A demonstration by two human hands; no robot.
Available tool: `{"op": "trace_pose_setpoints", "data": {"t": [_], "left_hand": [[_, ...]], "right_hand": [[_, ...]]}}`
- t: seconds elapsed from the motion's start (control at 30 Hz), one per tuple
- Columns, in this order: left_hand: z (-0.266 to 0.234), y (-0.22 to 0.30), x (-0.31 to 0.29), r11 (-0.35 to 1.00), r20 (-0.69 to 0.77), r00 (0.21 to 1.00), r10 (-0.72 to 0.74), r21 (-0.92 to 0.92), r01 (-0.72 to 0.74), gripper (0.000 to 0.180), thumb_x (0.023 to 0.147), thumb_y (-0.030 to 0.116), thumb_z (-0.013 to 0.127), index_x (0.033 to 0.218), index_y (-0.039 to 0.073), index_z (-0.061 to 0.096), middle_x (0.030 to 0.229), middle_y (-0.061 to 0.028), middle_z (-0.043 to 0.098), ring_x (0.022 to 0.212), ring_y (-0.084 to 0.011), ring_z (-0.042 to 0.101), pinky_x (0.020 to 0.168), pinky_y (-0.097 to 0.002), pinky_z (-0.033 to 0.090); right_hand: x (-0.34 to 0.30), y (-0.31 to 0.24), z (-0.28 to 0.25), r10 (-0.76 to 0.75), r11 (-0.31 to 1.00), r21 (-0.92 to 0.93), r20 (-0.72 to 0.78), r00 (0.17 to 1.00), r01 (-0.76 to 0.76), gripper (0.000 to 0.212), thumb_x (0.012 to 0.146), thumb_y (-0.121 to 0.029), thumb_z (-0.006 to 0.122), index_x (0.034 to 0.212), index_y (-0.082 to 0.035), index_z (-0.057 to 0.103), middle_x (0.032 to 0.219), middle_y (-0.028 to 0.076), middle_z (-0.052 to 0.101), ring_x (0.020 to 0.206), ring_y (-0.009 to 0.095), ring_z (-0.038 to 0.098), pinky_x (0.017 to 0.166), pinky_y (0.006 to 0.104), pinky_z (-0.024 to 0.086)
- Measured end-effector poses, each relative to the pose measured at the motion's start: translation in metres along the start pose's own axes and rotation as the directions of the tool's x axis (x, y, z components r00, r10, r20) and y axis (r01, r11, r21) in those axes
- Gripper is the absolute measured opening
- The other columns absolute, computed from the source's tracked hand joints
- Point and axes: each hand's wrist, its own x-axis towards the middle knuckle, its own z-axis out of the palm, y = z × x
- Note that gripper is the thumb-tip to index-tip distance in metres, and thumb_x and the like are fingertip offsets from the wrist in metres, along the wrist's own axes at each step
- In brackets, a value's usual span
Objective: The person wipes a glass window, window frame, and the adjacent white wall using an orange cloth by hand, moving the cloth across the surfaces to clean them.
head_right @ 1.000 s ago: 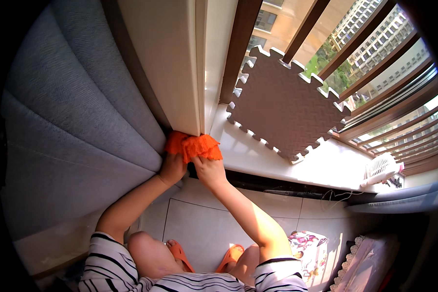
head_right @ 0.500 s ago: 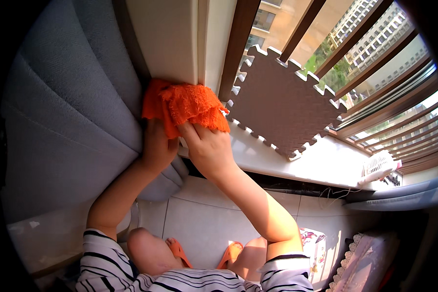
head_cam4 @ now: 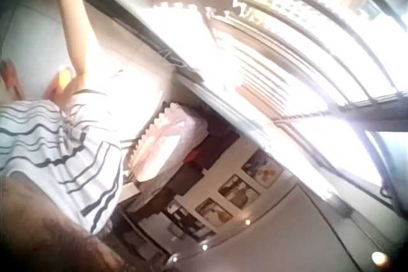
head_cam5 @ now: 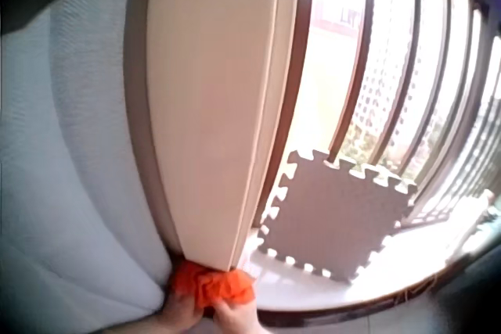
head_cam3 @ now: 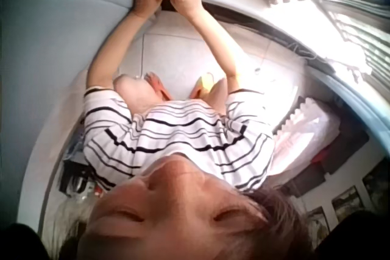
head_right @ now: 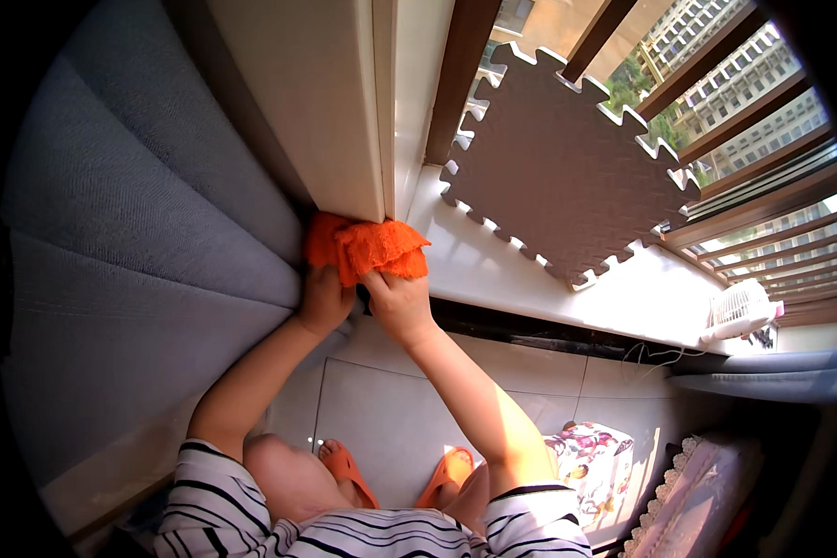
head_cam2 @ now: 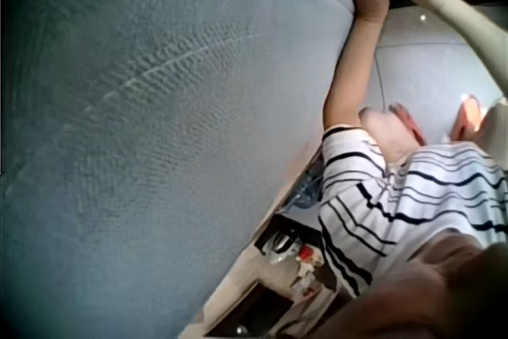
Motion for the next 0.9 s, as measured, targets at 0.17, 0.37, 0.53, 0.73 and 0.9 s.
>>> {"op": "trace_pose_setpoints", "data": {"t": [0.17,0.37,0.53,0.73,0.9], "left_hand": [[0.026,-0.016,-0.031,0.998,-0.037,0.998,-0.056,-0.006,0.055,0.051,0.079,-0.005,0.053,0.130,-0.004,0.047,0.137,-0.0262,0.043,0.128,-0.0441,0.039,0.109,-0.0479,0.031],[0.037,-0.030,-0.054,0.998,0.014,1.000,-0.022,0.063,0.021,0.046,0.082,-0.002,0.057,0.127,-0.004,0.049,0.134,-0.0245,0.045,0.124,-0.0416,0.045,0.106,-0.0468,0.037],[0.038,-0.043,-0.076,0.993,0.145,0.986,-0.079,0.100,0.065,0.047,0.081,0.001,0.062,0.127,0.001,0.051,0.131,-0.0211,0.048,0.119,-0.0409,0.048,0.101,-0.0480,0.041],[0.016,-0.025,-0.067,0.976,0.258,0.949,-0.179,0.172,0.137,0.035,0.077,0.005,0.066,0.110,0.004,0.054,0.115,-0.0170,0.052,0.104,-0.0392,0.052,0.091,-0.0485,0.045],[0.000,-0.026,-0.051,0.969,0.283,0.927,-0.245,0.089,0.229,0.049,0.074,0.002,0.066,0.120,0.002,0.049,0.120,-0.0201,0.050,0.114,-0.0409,0.046,0.098,-0.0487,0.040]], "right_hand": [[-0.031,0.005,0.020,0.054,0.998,0.024,-0.025,0.998,-0.053,0.047,0.069,0.007,0.059,0.114,-0.007,0.063,0.112,0.015,0.061,0.108,0.037,0.057,0.091,0.0458,0.047],[-0.072,0.014,0.034,0.112,0.991,-0.079,0.048,0.993,-0.108,0.046,0.069,0.005,0.059,0.113,-0.007,0.062,0.107,0.013,0.062,0.104,0.034,0.059,0.088,0.0428,0.048],[-0.100,0.014,0.037,0.190,0.977,-0.137,0.208,0.960,-0.163,0.046,0.067,0.005,0.059,0.111,-0.008,0.061,0.100,0.009,0.062,0.096,0.031,0.059,0.083,0.0405,0.048],[-0.094,-0.005,0.045,0.302,0.936,-0.233,0.153,0.941,-0.262,0.047,0.067,0.005,0.059,0.113,-0.007,0.059,0.100,0.011,0.062,0.096,0.031,0.058,0.082,0.0407,0.047],[-0.076,-0.028,0.061,0.486,0.870,-0.168,0.149,0.861,-0.463,0.052,0.067,0.004,0.061,0.119,-0.005,0.055,0.109,0.014,0.060,0.099,0.035,0.056,0.083,0.0415,0.048]]}}
